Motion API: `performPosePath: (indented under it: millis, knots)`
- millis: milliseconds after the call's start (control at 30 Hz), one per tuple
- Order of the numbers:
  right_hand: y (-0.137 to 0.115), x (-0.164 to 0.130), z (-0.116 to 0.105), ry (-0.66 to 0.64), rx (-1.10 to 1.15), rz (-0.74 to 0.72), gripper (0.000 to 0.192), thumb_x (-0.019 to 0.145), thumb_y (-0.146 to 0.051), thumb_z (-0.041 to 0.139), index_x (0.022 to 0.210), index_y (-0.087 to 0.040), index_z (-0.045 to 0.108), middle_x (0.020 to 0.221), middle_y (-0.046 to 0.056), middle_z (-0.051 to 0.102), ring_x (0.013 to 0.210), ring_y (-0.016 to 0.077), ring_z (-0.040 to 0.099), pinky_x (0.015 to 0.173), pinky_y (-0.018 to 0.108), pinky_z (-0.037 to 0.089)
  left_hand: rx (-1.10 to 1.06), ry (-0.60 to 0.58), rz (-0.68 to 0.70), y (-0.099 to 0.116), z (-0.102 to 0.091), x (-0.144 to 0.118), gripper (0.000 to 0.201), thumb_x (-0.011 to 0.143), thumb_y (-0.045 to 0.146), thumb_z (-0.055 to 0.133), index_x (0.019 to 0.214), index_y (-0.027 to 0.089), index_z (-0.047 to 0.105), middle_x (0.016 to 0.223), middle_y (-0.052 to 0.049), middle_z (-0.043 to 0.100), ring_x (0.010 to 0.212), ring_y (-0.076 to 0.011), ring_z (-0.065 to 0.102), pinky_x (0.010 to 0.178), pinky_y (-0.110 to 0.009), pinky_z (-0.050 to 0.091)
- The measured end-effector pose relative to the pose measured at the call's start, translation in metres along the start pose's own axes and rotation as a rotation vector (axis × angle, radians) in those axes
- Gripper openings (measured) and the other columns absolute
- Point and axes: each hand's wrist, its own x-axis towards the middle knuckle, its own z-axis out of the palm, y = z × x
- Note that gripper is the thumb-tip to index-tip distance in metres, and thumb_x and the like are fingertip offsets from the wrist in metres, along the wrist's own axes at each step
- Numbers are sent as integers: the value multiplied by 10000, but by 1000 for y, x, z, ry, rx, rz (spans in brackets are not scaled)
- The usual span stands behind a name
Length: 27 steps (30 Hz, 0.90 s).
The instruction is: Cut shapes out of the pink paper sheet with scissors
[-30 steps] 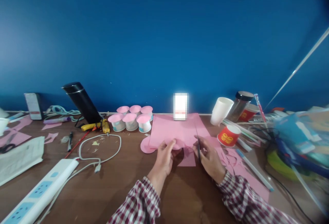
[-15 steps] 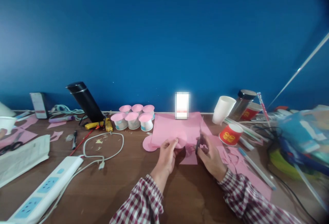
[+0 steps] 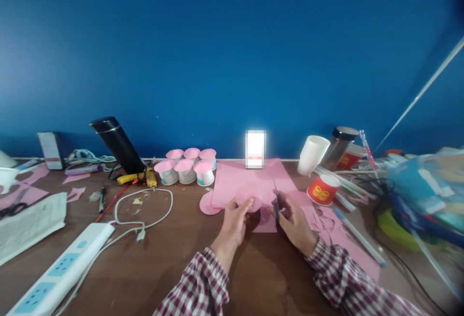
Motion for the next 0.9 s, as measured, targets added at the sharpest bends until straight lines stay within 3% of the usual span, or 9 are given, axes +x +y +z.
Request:
performPosePath:
  millis: [200, 367, 433, 533, 700, 900]
  knots:
    - [1, -1, 2, -19, 52, -16, 460, 849, -384, 604, 1248, -197, 474, 894, 40, 578, 712, 157, 565, 567, 245, 509, -1, 12, -22, 4, 4, -3, 307, 549, 280, 830, 697, 121, 614, 613, -25, 655, 571, -139, 615, 573, -254, 477]
    - [-10, -3, 6, -34, 147, -37, 385, 813, -391, 650, 1128, -198, 541, 815, 16, 562, 736, 160, 563, 655, 273, 514, -30, -28, -60, 4, 4, -5, 323, 578, 317, 814, 742, 129, 608, 643, -34, 663, 585, -165, 636, 607, -294, 498]
    - [-16, -4, 8, -41, 196, -11, 381, 788, -397, 678, 1091, -198, 560, 795, 12, 554, 730, 161, 558, 664, 279, 510, -51, -33, -46, 3, 3, -4, 314, 590, 304, 809, 766, 132, 613, 667, -33, 667, 616, -162, 644, 639, -292, 503]
    - [-25, -6, 10, -54, 302, 98, 378, 804, -426, 656, 1085, -199, 542, 761, -4, 525, 631, 128, 516, 554, 241, 474, -71, -40, -10, 4, 3, -3, 295, 600, 285, 803, 764, 127, 614, 697, -38, 669, 642, -157, 645, 642, -276, 506]
    - [-25, -6, 9, -148, 357, 167, 410, 805, -464, 647, 1087, -194, 521, 756, -16, 500, 590, 105, 469, 496, 214, 419, -101, -69, -26, 8, 5, -4, 271, 619, 294, 788, 738, 121, 617, 700, -39, 657, 629, -140, 629, 655, -270, 519]
    - [-16, -8, 8, -293, 304, 141, 438, 813, -476, 632, 1121, -176, 548, 792, 9, 530, 682, 133, 510, 581, 242, 448, -81, -68, -43, 7, 6, -6, 314, 605, 330, 792, 708, 122, 580, 620, -24, 614, 551, -137, 600, 573, -268, 495]
